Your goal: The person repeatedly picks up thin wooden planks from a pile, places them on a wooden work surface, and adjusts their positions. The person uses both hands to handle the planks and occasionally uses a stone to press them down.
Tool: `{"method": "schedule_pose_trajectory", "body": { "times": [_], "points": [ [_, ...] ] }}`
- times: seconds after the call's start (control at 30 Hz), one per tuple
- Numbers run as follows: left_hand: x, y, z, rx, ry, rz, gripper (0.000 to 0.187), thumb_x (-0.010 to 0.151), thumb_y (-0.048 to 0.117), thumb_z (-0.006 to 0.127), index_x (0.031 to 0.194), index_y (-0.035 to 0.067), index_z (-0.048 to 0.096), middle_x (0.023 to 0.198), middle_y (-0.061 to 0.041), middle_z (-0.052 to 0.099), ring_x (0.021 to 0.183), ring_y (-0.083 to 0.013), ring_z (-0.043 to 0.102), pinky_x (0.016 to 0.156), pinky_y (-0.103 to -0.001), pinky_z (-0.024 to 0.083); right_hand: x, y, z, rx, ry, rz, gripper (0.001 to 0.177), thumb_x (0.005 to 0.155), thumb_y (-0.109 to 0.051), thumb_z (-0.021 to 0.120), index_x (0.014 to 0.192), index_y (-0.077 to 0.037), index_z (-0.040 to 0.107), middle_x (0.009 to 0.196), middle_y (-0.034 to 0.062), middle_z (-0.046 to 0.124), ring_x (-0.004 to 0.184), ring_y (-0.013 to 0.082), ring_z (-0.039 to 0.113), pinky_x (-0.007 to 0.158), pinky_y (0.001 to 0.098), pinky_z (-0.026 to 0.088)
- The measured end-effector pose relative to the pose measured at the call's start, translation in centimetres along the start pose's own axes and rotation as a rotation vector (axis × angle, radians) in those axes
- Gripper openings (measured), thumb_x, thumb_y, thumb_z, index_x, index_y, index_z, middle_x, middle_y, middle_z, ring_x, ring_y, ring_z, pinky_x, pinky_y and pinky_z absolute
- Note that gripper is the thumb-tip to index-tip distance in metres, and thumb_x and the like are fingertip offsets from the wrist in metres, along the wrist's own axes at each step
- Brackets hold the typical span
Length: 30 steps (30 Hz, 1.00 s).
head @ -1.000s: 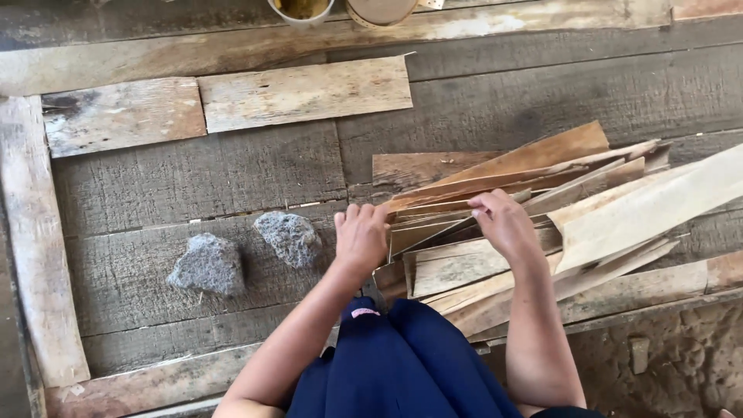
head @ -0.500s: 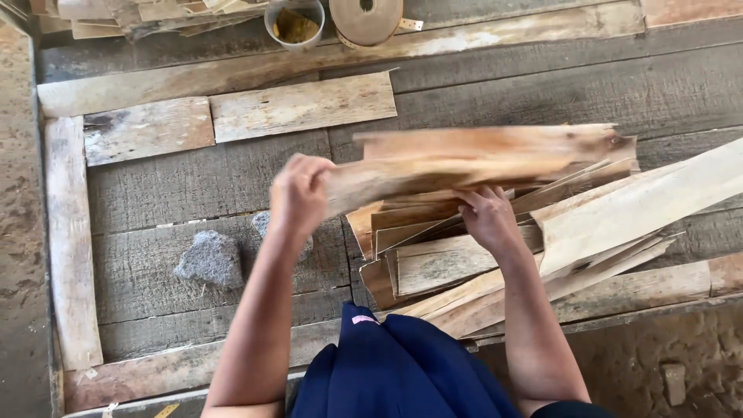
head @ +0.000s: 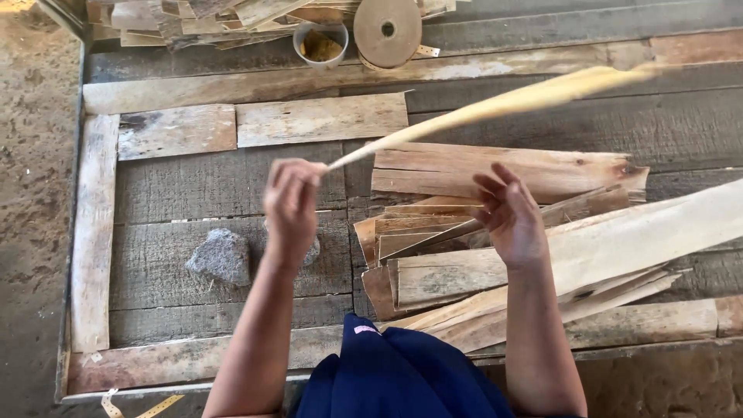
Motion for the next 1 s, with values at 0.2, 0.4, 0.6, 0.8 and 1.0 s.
{"method": "schedule_pose_trajectory", "body": {
  "times": [0.2, 0.4, 0.6, 0.8, 1.0],
  "points": [
    [-5.5, 1.8, 4.5, 0.079, -0.091, 0.312, 0.025, 0.095, -0.006, 0.054, 0.108, 0.011, 0.068, 0.125, -0.012, 0.059, 0.133, -0.0438, 0.048, 0.112, -0.058, 0.041, 4.9, 2.7, -4.4, 0.322, 0.556, 0.141, 0.038, 0.088, -0.012, 0.079, 0.122, -0.003, 0.063, 0.118, 0.0157, 0.071, 0.104, 0.0359, 0.074, 0.093, 0.0596, 0.059],
    [-7.8, 0.3, 7.7, -0.718, -0.137, -0.493, 0.074, 0.081, -0.015, 0.055, 0.149, 0.008, 0.04, 0.168, -0.027, -0.002, 0.151, -0.0514, 0.005, 0.121, -0.056, 0.025, 5.9, 1.5, -2.0, 0.263, 0.591, 0.055, 0.027, 0.086, -0.014, 0.084, 0.109, -0.005, 0.072, 0.11, 0.0126, 0.078, 0.104, 0.0306, 0.078, 0.096, 0.0489, 0.063],
    [-3.3, -3.2, 11.2, -0.671, 0.131, -0.749, 0.063, 0.086, -0.013, 0.061, 0.145, 0.006, 0.049, 0.158, -0.02, 0.031, 0.113, -0.0342, 0.057, 0.101, -0.048, 0.051, 9.8, 0.5, -3.2, 0.258, 0.527, 0.104, 0.022, 0.082, -0.005, 0.079, 0.103, -0.006, 0.072, 0.105, 0.0135, 0.077, 0.1, 0.0328, 0.076, 0.091, 0.0476, 0.063],
    [-0.6, -10.0, 16.2, -0.158, -0.193, -0.585, 0.059, 0.089, -0.003, 0.061, 0.144, 0.012, 0.051, 0.158, -0.021, 0.031, 0.133, -0.0525, 0.045, 0.111, -0.058, 0.043, 20.7, 0.8, -20.3, 0.246, 0.63, 0.018, 0.025, 0.087, -0.002, 0.08, 0.11, -0.002, 0.071, 0.107, 0.0114, 0.074, 0.107, 0.0286, 0.074, 0.098, 0.0456, 0.063],
    [-2.3, -20.8, 24.7, 0.268, -0.414, -0.417, 0.058, 0.084, 0.01, 0.061, 0.142, 0.018, 0.056, 0.132, -0.004, 0.056, 0.129, -0.0296, 0.049, 0.111, -0.041, 0.044, 27.8, 5.3, -30.6, 0.342, 0.702, 0.077, 0.045, 0.09, -0.001, 0.079, 0.13, 0.005, 0.058, 0.122, 0.0133, 0.064, 0.122, 0.0307, 0.063, 0.108, 0.0463, 0.052]
  ]
}}
Point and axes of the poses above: each hand's wrist, its own x-axis towards the middle knuckle, its own z-axis out of the palm, y = z × x, the point moved 1 cm from there along x, towards the middle knuckle
